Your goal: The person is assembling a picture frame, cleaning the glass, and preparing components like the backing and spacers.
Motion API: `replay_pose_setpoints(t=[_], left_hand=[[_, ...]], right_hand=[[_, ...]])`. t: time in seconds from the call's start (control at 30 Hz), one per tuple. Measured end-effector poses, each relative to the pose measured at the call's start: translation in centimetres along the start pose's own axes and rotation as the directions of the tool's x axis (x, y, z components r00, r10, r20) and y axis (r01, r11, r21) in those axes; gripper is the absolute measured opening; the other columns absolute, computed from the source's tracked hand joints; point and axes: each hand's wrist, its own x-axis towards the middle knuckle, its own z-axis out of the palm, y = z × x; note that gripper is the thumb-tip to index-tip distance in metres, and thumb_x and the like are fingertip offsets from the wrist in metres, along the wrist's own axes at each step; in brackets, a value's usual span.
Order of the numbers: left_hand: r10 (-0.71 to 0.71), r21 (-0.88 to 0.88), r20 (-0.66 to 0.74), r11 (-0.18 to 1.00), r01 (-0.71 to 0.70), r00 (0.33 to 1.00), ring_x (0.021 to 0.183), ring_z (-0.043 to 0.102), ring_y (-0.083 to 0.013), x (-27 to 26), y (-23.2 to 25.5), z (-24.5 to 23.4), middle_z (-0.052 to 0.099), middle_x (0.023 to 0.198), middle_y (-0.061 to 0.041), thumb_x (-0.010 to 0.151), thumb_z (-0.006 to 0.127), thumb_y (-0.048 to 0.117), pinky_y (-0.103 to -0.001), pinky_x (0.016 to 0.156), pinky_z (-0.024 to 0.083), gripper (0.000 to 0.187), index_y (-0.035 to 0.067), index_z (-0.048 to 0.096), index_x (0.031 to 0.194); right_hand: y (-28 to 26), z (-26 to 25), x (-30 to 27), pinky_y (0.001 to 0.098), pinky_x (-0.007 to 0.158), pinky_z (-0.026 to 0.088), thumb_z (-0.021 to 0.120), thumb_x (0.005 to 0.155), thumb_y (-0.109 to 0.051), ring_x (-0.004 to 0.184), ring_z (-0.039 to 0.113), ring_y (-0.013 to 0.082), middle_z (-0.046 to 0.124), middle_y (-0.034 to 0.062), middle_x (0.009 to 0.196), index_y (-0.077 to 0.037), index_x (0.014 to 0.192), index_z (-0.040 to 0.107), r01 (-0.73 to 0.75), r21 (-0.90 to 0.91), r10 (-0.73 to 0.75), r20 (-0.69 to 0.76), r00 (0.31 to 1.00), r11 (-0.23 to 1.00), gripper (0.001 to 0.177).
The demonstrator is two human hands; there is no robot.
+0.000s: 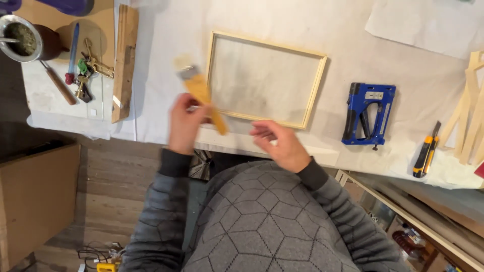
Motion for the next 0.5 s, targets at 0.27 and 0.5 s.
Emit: replay_pose_setpoints(t=[0.27,0.5], left_hand=[[0.282,0.228,0.216,0.916,-0.329,0.935,0.077,0.066,-0.0179,0.1,4.1,10.3,0.067,0.088,-0.009,0.093,0.076,0.007,-0.030,0.068,0.055,0.009,0.002,0.070,0.098],[0.608,0.668,0.490,0.198,-0.717,0.625,0.100,0.061,-0.0315,12.8,5.9,10.4,0.067,0.108,-0.009,0.093,0.074,0.009,-0.043,0.083,0.052,0.017,0.008,0.075,0.110]], right_hand=[[4.8,-4.7,-0.5,0.0285,0.078,0.060,0.057,0.106,-0.017,0.086,0.073,0.0133,0.074,0.0087,0.094,0.002,0.120,0.062,-0.126,0.155,0.133,-0.034,0.991,0.980,0.024],[5.2,-11.6,-4.5,0.0254,0.067,0.052,0.051,0.107,-0.016,0.070,0.060,0.0107,0.070,0.0084,0.084,-0.001,0.143,0.055,-0.187,-0.020,0.168,-0.354,0.920,0.982,0.039]])
